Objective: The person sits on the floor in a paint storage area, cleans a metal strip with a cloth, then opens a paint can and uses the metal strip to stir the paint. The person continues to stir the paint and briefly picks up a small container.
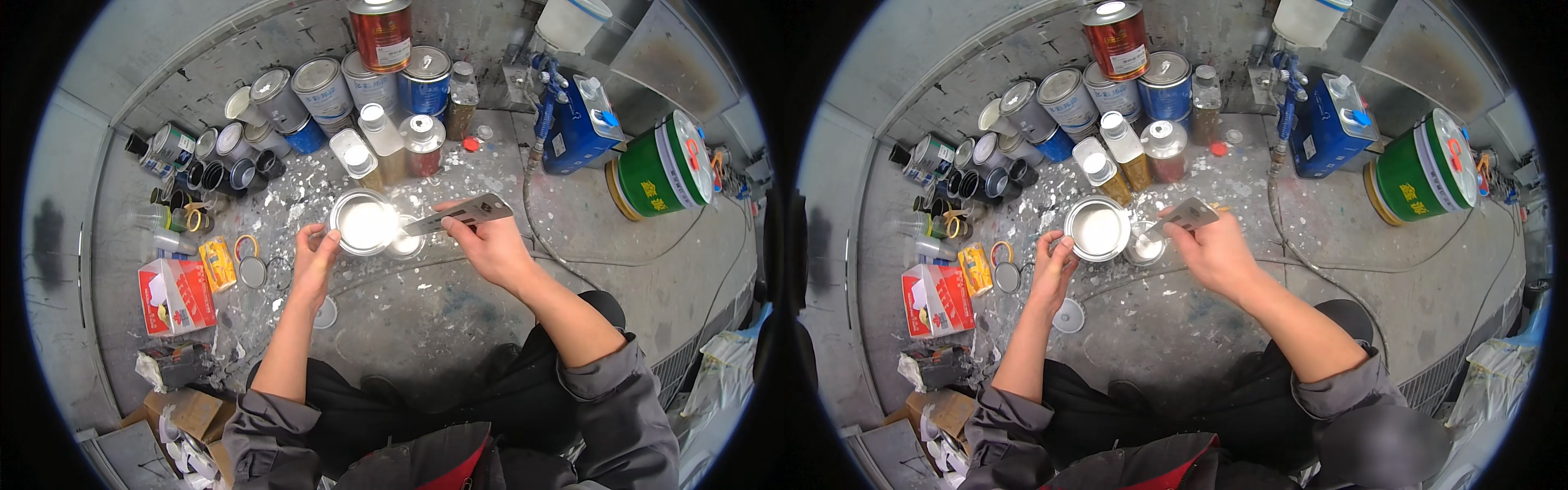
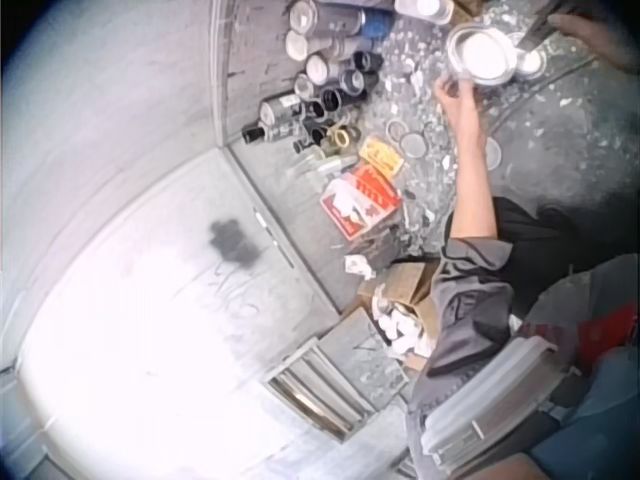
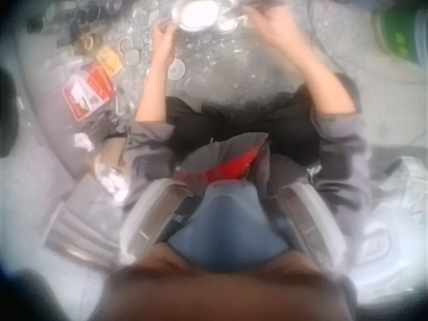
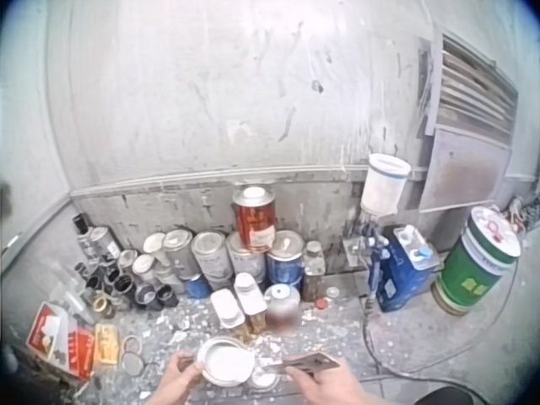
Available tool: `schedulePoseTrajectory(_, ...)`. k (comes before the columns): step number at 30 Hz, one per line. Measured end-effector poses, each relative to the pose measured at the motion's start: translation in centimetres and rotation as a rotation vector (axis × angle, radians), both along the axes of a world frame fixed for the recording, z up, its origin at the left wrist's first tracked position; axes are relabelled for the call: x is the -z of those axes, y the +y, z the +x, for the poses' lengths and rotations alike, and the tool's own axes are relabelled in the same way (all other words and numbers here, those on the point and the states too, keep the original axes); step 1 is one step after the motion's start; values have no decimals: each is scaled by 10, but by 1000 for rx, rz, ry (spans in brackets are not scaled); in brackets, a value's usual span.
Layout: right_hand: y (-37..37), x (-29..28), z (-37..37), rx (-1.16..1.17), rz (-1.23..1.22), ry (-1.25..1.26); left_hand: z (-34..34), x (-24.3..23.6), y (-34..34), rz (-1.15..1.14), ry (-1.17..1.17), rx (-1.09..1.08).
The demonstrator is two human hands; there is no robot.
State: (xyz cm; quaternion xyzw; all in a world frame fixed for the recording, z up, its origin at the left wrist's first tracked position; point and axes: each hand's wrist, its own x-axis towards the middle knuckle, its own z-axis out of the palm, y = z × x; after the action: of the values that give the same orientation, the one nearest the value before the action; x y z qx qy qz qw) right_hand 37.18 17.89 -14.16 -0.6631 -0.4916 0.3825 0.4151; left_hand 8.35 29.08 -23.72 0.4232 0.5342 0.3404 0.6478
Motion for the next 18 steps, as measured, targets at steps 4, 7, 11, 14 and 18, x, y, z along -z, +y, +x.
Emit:
schedulePoseTrajectory(4, -6, -15, 1, -42, -11, -97, -8, -3, 0, -52, 1, 24)
schedulePoseTrajectory(7, -13, -13, 0, 17, 174, -46, -5, -4, -3, -47, 2, 34)
schedulePoseTrajectory(11, -25, -35, 0, 28, 127, 14, -7, -3, -4, -48, -9, 49)
schedulePoseTrajectory(14, -33, -48, 2, 8, 100, 6, -10, 2, -5, -23, 29, 37)
schedulePoseTrajectory(18, -42, -63, -2, 10, 178, 0, -11, 11, -3, -17, 49, 28)
